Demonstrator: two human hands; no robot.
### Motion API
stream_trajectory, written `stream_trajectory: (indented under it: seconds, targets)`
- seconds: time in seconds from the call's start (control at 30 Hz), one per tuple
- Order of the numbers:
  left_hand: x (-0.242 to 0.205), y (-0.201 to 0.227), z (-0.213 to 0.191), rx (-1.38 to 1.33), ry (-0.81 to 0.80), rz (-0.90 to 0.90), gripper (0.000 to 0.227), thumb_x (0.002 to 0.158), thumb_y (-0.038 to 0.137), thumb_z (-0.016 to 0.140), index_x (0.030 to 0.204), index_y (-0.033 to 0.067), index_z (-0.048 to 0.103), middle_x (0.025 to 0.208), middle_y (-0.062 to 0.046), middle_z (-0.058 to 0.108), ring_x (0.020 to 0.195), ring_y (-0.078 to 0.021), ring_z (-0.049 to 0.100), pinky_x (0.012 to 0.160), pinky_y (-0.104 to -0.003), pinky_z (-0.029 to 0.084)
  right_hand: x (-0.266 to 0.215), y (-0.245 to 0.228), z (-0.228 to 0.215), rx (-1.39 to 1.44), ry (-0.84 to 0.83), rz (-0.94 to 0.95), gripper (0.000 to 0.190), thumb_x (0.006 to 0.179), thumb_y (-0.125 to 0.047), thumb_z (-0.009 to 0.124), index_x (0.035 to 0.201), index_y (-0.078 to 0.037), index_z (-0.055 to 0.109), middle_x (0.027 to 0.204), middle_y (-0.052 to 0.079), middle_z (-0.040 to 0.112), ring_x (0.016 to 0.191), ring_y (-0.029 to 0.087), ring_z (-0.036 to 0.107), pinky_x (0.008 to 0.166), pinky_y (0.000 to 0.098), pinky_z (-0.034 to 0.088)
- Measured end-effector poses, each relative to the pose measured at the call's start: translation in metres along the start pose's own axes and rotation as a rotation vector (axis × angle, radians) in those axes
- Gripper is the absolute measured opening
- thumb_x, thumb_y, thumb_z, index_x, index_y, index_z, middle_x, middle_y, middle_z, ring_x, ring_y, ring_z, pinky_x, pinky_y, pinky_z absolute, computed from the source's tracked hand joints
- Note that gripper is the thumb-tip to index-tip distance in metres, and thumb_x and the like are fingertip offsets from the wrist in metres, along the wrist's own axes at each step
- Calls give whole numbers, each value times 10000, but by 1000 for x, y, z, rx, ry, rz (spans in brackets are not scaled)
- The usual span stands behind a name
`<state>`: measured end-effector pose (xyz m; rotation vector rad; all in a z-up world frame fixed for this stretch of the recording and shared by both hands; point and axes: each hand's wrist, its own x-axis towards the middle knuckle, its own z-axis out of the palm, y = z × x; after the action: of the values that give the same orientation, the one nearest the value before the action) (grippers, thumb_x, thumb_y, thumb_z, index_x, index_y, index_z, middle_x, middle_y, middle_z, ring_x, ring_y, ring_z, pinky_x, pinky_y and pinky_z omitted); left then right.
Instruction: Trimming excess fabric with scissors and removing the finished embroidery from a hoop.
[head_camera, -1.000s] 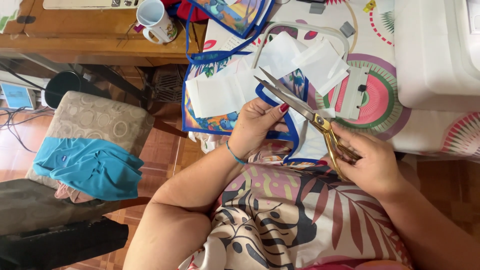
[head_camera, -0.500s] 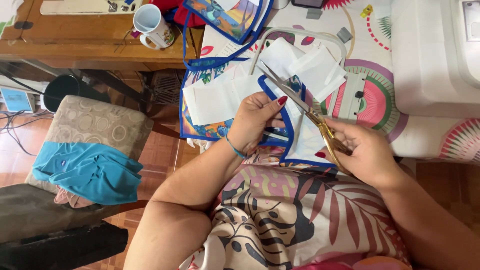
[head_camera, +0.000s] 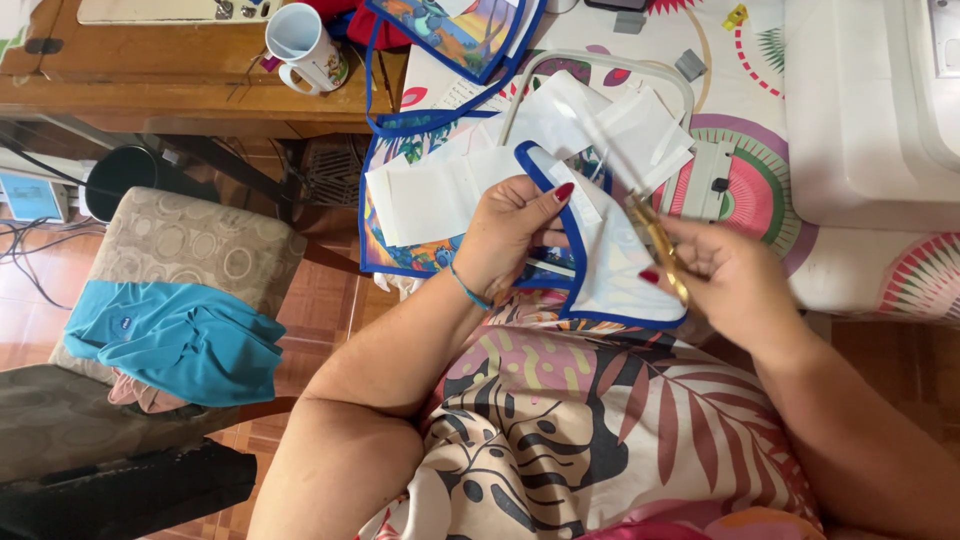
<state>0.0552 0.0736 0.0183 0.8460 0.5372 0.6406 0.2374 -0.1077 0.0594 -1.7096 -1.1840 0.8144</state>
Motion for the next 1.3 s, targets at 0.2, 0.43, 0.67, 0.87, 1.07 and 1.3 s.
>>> stream_trajectory:
  seconds: [0.2,0.43,0.67,0.87,1.07,1.3]
  targets:
    - [-14,16,3,47,-26,24,229,949,134,720,751,56,635,726,-96,711,614,-136,708,589,-207,642,8,6,-14,403,-85,156,416,892,-152,696,1286,-18,700,639,-21,499,487,64,409,381,204,359]
    - [-32,28,4,217,-101,162,130,992,127,666,872,77,666,612,40,566,520,-32,518,438,-188,389,-6,3,-35,-400,283,157,519,899,-137,723,1412,-210,698,860,-18,752,879,94,701,871,254,493]
    - [-45,33,3,117,-151,267,123,1026,154,647,1077,44,668,770,10,625,634,-82,599,523,-226,530,10,18,-54,-997,30,334,268,993,-348,552,968,-102,655,919,130,732,873,398,689,758,489,510]
    - [-54,39,9,184,-182,314,216,1047,180,636,1200,32,675,1012,-34,732,890,-105,681,765,-245,593,38,33,-81,-1109,-171,361,514,908,-427,618,1320,-123,653,1154,168,729,1110,389,654,921,486,509]
    - [-70,54,26,847,-130,684,266,1059,171,553,1281,39,616,1195,-94,686,1097,-229,635,992,-361,514,-6,-29,-43,-543,-202,-115,524,914,-247,657,1385,-23,613,1310,207,697,1147,314,699,1002,413,547]
    - [-131,44,99,1610,-378,988,387,1039,207,599,1357,5,509,1228,-170,531,944,-366,607,802,-476,542,-46,-56,19,906,-88,-114,423,1033,-194,581,1389,32,538,1363,167,629,1271,243,605,1143,376,488]
